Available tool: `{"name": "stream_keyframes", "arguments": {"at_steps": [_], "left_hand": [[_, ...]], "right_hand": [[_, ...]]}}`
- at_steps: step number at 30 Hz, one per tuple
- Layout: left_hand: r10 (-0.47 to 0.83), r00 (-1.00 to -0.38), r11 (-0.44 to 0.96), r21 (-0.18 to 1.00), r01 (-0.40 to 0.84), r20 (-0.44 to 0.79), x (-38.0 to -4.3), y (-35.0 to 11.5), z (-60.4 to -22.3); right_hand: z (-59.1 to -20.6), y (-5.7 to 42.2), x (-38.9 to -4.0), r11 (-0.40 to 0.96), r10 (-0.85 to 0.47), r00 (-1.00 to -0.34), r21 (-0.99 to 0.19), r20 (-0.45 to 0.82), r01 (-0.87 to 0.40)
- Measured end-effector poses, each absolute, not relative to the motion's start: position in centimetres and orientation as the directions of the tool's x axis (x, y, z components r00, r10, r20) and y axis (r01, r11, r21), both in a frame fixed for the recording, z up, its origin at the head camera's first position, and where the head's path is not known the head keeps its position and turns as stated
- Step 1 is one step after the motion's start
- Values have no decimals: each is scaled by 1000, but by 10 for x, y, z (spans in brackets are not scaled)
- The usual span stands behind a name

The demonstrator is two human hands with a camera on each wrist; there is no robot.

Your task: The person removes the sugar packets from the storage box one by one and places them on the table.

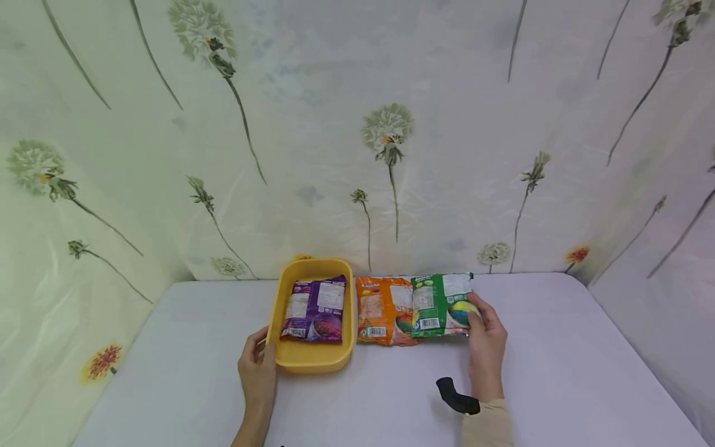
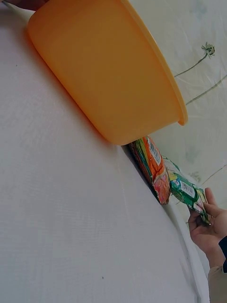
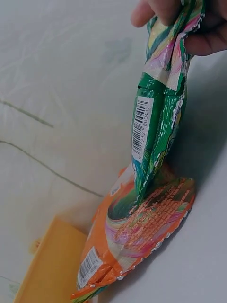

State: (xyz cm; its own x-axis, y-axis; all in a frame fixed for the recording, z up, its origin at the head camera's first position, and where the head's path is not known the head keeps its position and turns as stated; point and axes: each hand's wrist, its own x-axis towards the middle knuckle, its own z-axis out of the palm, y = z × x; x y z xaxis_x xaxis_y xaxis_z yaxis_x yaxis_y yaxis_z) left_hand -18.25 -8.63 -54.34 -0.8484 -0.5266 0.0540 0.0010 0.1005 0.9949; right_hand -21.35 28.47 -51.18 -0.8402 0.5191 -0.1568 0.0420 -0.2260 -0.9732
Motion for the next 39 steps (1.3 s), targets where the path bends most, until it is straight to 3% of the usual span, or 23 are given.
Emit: {"name": "stream_keyframes", "arguments": {"at_steps": [12,19,27,39], "left_hand": [[-514,-853,118,993,30,87,-184,-88,-548],[-514,-855,108,994,6,61,-184,-87,-546],[-511,-858,96,995,12,59,-183,-87,-543],[-513,-856,106,994,7,61,-184,-87,-546]], "right_hand": [[-522,295,-210,-86,530,-820,-976,-216,201],[-526,298,-211,142,531,-830,-947,-174,289],[-529,298,-212,307,540,-837,-907,-85,290],[-530,300,-209,394,495,-866,-871,-67,293]]}}
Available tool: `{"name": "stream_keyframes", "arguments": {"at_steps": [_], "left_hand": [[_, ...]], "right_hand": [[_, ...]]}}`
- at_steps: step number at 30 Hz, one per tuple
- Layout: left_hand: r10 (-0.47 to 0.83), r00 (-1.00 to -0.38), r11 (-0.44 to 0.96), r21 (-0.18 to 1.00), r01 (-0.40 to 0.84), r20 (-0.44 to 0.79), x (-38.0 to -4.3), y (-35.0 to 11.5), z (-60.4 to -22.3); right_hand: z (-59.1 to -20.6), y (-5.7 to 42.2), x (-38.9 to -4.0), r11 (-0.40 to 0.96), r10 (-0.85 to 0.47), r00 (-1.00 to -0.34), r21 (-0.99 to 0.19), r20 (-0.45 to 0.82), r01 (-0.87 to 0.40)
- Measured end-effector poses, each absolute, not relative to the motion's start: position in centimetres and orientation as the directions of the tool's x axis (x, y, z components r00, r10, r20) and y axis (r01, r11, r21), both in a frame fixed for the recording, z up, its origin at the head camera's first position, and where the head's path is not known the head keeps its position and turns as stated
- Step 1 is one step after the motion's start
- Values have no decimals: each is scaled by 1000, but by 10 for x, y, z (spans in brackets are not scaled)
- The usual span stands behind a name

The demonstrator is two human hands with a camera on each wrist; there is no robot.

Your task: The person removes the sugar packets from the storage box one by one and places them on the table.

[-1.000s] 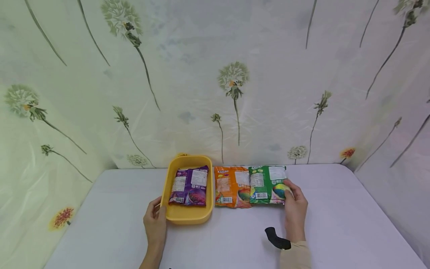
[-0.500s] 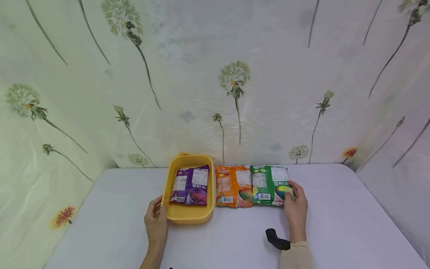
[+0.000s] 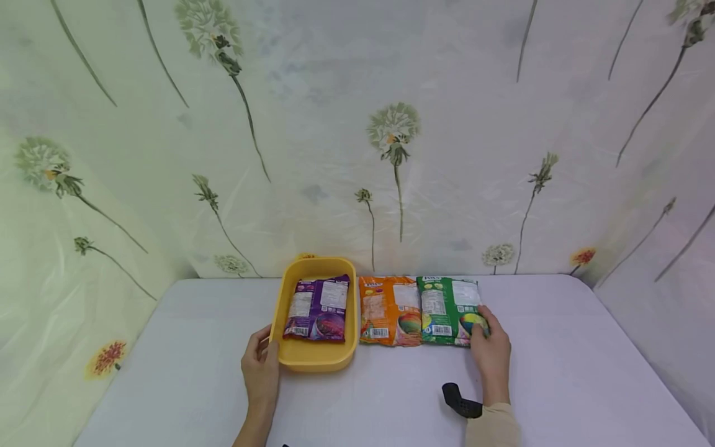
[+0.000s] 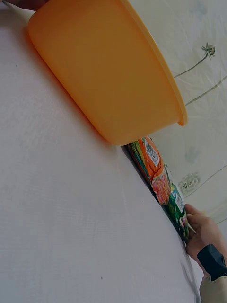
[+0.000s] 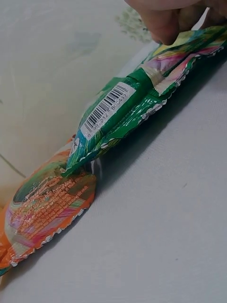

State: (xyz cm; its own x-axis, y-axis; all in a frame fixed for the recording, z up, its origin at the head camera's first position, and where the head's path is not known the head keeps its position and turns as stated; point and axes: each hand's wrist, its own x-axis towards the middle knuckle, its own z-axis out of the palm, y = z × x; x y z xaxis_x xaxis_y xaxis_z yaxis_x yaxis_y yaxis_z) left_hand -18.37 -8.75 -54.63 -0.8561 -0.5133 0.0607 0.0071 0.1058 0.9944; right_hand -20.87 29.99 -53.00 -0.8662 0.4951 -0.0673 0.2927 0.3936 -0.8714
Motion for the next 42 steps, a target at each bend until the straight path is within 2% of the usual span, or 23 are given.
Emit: {"name": "stream_keyframes", "arguments": {"at_steps": [15,20,29,36,42], "left_hand": [[-514,-855,136,991,-4,67,-184,-89,-545],[-517,-854,124,992,-3,62,-184,-91,-543],[-505,-861,120,993,-5,56,-183,-89,-546],[-508,-859,137,990,-14,58,-184,-88,-546],[-513,-856,127,992,-10,57,-184,-88,-546]], "right_hand": [[-528,297,-208,415,485,-872,-862,-62,292],[-526,294,-210,390,474,-875,-868,-97,307],[-520,297,-205,211,525,-837,-928,-157,307],[-515,294,-204,140,549,-820,-950,-159,278],[-520,290,-211,53,615,-772,-968,-162,246]]}}
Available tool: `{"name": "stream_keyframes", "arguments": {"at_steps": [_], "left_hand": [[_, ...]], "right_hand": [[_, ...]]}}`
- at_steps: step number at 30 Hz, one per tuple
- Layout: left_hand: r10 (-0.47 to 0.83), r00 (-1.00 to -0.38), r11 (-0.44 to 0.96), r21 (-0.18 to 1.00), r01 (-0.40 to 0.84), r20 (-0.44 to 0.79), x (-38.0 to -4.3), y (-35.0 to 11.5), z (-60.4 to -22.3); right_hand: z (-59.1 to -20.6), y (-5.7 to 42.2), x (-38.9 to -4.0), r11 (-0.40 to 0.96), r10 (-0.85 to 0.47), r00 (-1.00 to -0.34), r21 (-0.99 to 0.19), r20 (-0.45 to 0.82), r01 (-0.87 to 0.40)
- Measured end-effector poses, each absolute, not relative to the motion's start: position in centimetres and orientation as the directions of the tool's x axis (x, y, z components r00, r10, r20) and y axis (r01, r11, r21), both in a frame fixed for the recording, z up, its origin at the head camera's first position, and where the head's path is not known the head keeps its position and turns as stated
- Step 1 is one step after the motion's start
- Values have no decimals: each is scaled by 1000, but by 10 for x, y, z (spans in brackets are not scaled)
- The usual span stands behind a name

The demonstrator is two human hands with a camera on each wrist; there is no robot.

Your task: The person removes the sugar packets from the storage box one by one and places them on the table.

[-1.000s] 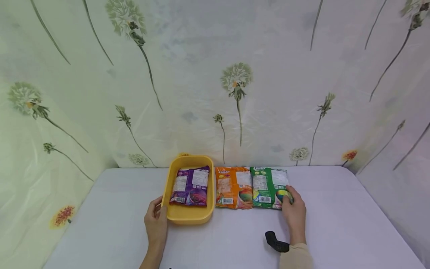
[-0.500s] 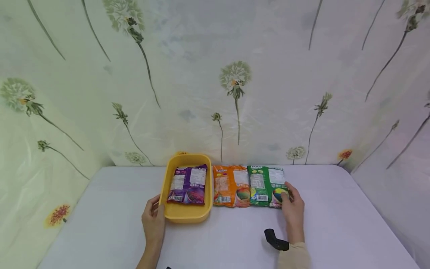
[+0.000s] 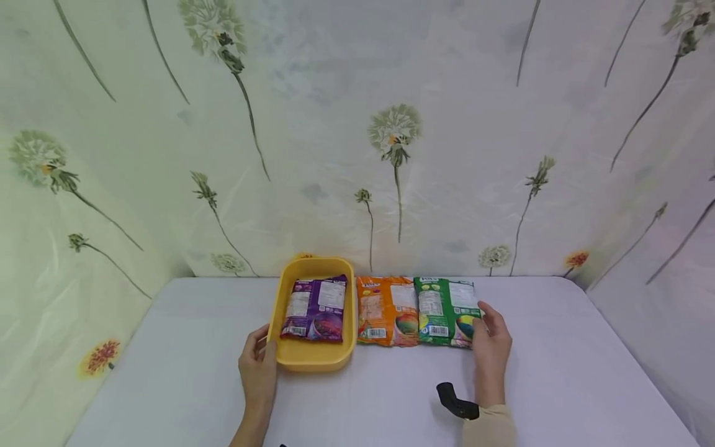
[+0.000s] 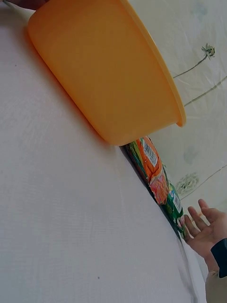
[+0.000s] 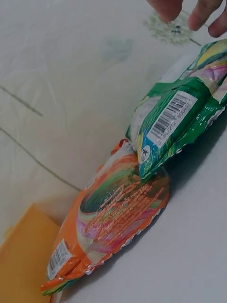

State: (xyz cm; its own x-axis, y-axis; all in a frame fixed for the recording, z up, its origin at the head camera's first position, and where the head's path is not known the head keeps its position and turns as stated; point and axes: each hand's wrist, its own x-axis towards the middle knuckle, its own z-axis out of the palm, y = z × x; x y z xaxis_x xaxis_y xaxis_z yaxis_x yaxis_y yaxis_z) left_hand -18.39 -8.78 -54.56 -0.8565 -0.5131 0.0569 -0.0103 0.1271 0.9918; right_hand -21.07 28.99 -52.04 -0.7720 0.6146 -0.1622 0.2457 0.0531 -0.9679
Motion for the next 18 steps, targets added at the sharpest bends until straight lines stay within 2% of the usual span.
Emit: {"name": "stream_keyframes", "arguments": {"at_steps": [3,12,18], "left_hand": [[-515,-855,125,992,-11,56,-184,-87,-545],[-526,-848,123,992,-6,60,-183,-87,-543],[-526,-848,126,992,0,67,-184,-88,-545]], "right_hand": [[-522,286,-213,36,627,-766,-977,-142,211],[-508,271,-209,40,550,-831,-991,-83,125],[-504,266,-209,2,538,-840,-997,-68,82]]}}
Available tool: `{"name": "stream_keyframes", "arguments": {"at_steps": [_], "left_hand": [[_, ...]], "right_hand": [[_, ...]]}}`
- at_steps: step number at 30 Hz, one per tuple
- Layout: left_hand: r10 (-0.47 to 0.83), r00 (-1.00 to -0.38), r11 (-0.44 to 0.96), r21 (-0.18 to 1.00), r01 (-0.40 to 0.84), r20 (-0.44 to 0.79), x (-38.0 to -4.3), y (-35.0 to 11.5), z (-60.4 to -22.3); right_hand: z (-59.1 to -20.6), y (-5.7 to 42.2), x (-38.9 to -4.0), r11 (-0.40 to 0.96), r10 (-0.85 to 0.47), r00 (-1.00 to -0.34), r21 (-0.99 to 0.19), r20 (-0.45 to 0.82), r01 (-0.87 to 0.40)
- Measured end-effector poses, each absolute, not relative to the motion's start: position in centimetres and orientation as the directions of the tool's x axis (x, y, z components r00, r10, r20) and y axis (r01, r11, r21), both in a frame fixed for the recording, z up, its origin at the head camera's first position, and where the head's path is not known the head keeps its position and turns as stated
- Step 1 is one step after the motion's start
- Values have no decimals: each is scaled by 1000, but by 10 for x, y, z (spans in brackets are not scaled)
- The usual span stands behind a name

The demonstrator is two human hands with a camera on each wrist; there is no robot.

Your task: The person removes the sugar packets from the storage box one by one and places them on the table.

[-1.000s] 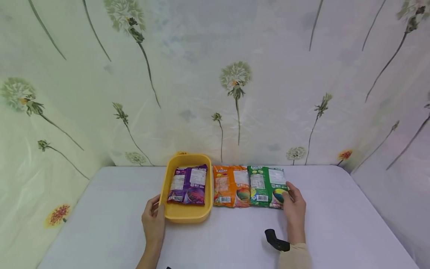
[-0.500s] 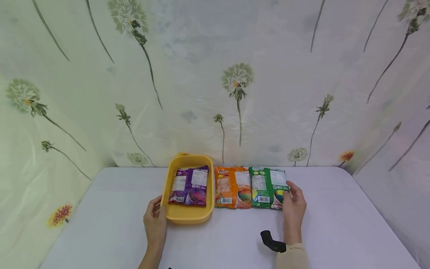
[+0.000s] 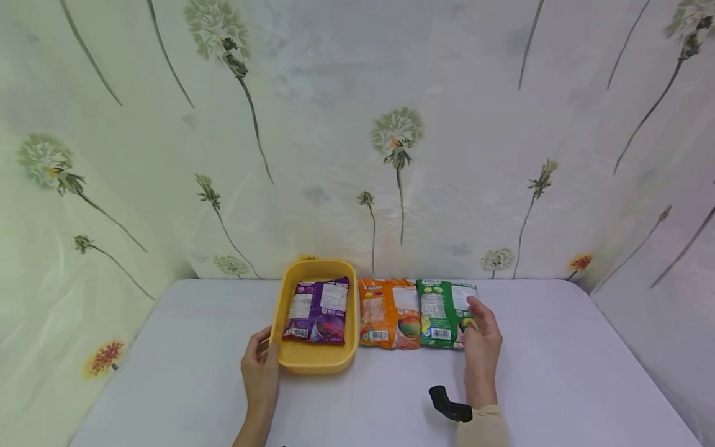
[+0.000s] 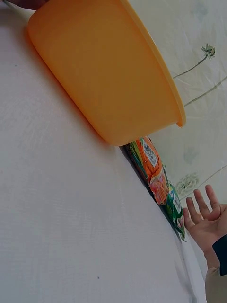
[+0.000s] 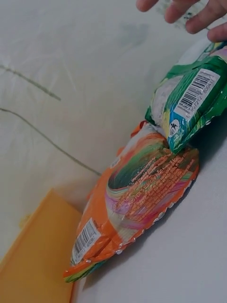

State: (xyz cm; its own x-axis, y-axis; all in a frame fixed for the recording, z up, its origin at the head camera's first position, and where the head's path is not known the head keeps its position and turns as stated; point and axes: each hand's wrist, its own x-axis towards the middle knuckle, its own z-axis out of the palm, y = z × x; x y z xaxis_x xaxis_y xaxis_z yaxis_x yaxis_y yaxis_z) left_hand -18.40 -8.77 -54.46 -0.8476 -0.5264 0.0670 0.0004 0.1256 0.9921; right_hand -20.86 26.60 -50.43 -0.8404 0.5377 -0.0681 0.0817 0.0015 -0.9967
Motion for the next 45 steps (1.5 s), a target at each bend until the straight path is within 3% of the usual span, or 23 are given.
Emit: {"name": "stream_keyframes", "arguments": {"at_steps": [11,18,31,45], "left_hand": [[-521,-852,118,993,-10,53,-185,-88,-546],[-514,-855,128,992,-4,63,-185,-88,-548],[-523,-849,142,990,2,76,-185,-88,-545],[-520,-851,130,992,7,74,-184,-88,-544]], "right_hand": [[-501,255,-207,27,422,-906,-998,-42,58],[-496,246,-206,-96,287,-958,-994,14,-44],[-480,235,-203,-221,171,-978,-962,120,-157],[-472,212,-203,-220,31,-995,-971,94,-99]]}}
